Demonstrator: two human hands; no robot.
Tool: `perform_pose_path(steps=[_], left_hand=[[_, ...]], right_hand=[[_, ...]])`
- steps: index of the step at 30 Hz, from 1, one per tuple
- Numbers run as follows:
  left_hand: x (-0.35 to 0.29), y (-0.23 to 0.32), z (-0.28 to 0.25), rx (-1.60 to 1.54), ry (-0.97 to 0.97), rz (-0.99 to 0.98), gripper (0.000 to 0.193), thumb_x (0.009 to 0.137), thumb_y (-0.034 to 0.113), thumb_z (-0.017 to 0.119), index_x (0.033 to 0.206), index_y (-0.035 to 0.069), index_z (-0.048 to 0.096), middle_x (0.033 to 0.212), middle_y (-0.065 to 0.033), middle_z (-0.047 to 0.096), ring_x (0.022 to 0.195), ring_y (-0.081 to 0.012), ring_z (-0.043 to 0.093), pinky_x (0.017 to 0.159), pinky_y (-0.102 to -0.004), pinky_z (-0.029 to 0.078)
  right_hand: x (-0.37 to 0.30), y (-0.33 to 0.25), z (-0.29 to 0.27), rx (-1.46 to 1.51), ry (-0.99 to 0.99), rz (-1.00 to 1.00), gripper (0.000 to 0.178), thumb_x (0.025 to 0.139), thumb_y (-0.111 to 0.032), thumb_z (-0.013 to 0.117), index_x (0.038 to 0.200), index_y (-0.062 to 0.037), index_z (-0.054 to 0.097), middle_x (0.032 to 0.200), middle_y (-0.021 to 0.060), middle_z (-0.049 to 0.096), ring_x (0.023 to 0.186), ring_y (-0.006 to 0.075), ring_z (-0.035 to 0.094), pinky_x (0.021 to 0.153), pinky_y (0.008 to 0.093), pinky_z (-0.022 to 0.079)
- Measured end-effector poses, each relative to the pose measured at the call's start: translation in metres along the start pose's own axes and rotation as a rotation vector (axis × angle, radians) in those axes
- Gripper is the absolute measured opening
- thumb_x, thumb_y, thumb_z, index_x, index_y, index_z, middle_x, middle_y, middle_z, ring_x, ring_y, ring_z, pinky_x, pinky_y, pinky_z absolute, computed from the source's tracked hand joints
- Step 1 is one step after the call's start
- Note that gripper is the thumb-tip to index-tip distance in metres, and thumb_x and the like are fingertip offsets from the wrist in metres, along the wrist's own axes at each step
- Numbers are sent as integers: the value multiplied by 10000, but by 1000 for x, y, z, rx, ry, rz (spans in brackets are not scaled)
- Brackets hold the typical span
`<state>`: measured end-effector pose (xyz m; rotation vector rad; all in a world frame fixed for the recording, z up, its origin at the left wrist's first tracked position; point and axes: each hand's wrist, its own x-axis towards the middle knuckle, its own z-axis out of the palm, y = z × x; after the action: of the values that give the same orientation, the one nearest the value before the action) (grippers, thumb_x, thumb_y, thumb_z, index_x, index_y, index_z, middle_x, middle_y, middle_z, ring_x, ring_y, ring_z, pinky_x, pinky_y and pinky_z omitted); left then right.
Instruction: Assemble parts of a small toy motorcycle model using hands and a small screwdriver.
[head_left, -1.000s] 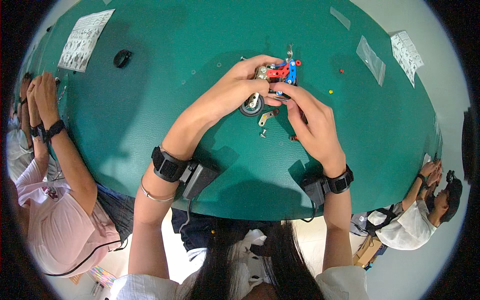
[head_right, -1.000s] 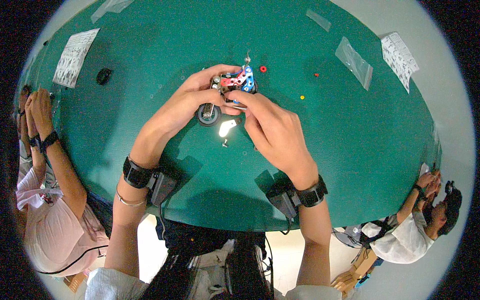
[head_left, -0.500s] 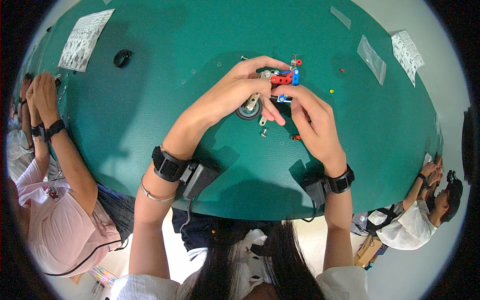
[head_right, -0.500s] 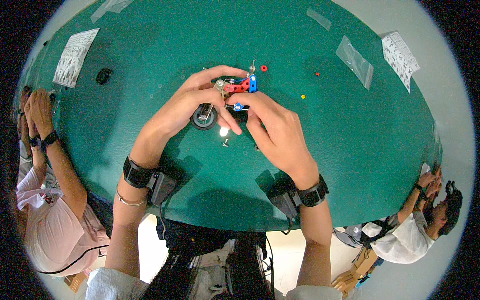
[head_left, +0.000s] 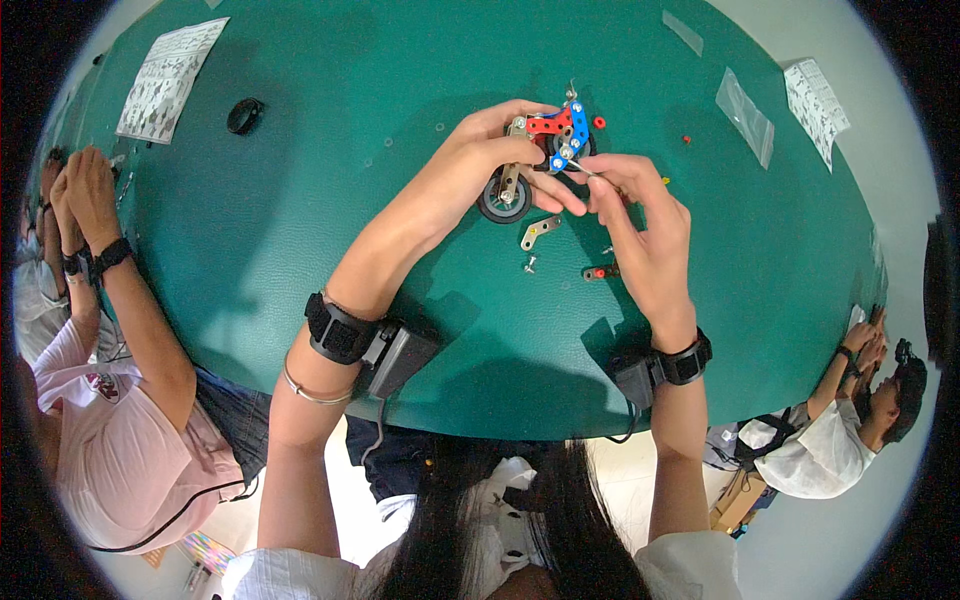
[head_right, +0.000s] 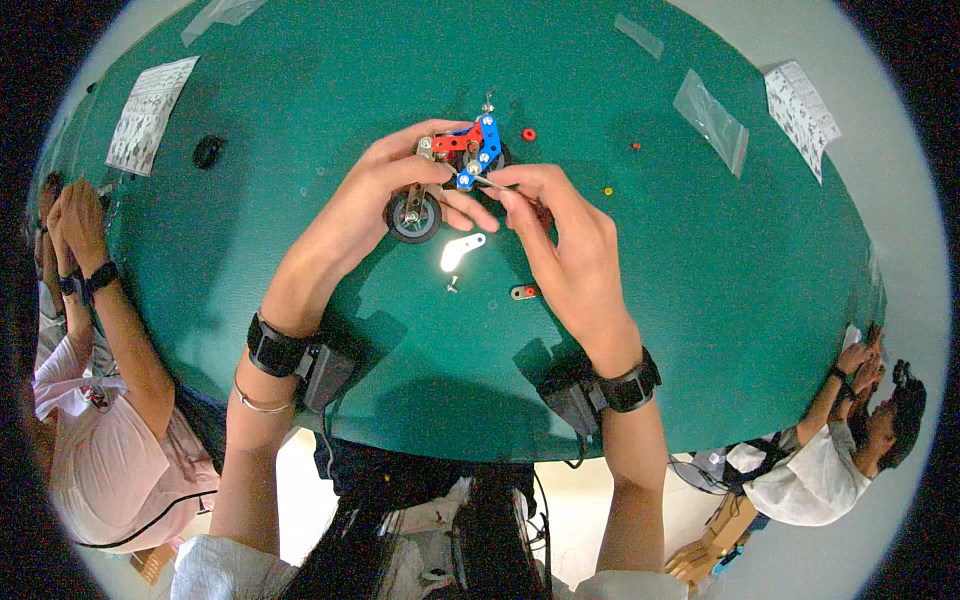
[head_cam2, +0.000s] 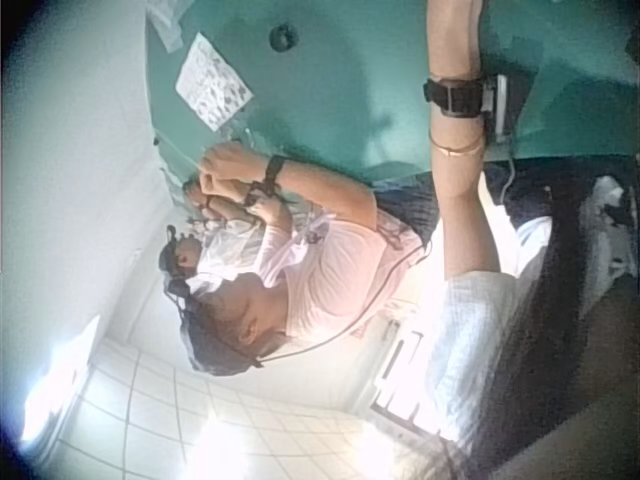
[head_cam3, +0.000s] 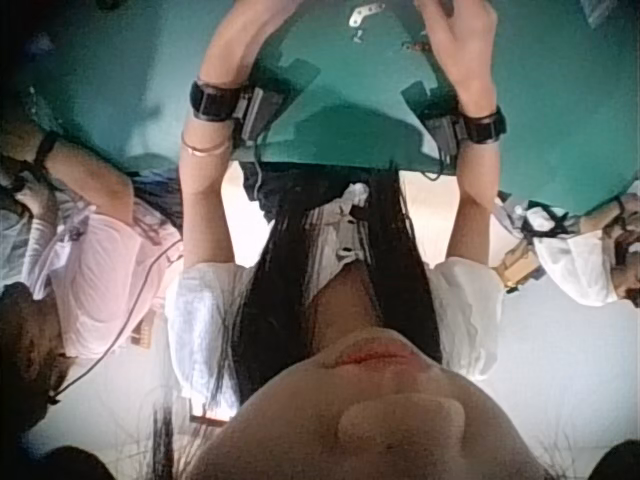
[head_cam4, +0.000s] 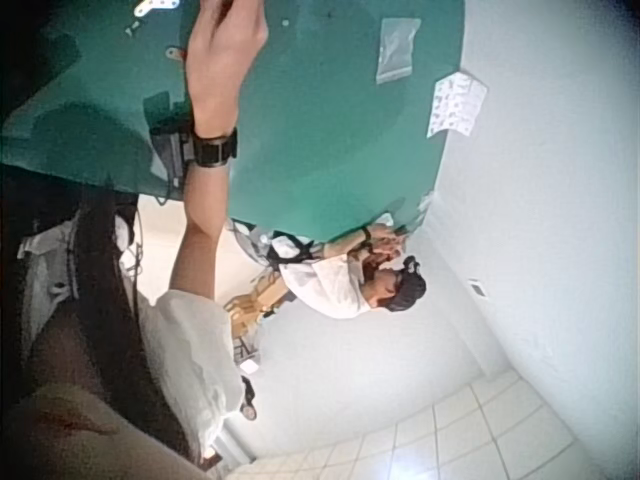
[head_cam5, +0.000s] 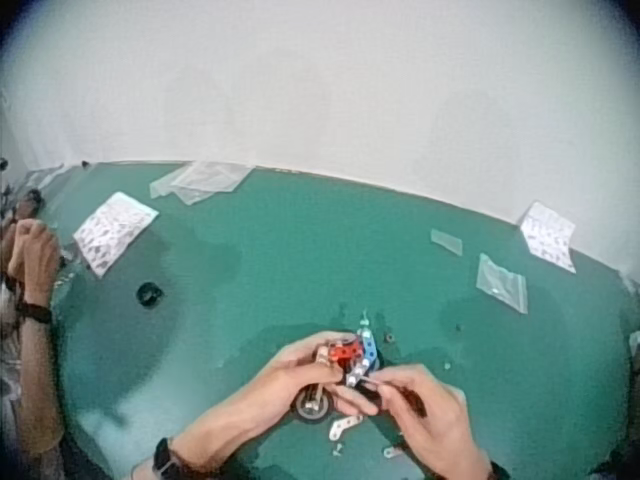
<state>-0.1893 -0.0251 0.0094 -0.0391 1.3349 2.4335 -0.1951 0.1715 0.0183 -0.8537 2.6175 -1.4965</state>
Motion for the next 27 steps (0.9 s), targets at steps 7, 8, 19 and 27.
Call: perform_pose_path(steps=[7, 8, 19, 27], left_hand=[[-3, 1, -5, 122, -72, -44, 425, 889, 99, 431, 1287, -50, 411, 944, -224, 646, 697, -241, 665, 610, -304, 526], [-3, 0, -5, 137, -69, -43, 426, 886, 103, 430, 1283, -50, 415, 940, -223, 646, 680, -226, 650, 613, -301, 517], [-1, -1, -4, 8, -92, -36, 525, 828, 54, 452, 1339, -41, 373, 1020, -269, 634, 855, -314, 680, 810, -359, 540], [0, -2, -1, 97, -95, 57, 509, 857, 99, 454, 1343, -35, 383, 1065, -289, 626, 887, -337, 686, 782, -366, 571]], right_hand=[[-1, -15, -5, -178, -72, 146, 116, 937, -99, 554, 1034, -37, 564, 833, 125, 628, 659, 193, 623, 598, 303, 483], [-1, -14, -4, -178, -72, 147, 116, 937, -99, 554, 1034, -37, 564, 833, 125, 628, 659, 193, 623, 598, 303, 483], [1, -11, -6, -292, -11, 73, 104, 936, -135, 555, 991, -47, 564, 852, 136, 615, 701, 282, 623, 622, 358, 481], [2, -3, -4, -222, 112, -5, 108, 933, -138, 565, 959, -38, 599, 844, 113, 608, 692, 247, 601, 619, 328, 468]])
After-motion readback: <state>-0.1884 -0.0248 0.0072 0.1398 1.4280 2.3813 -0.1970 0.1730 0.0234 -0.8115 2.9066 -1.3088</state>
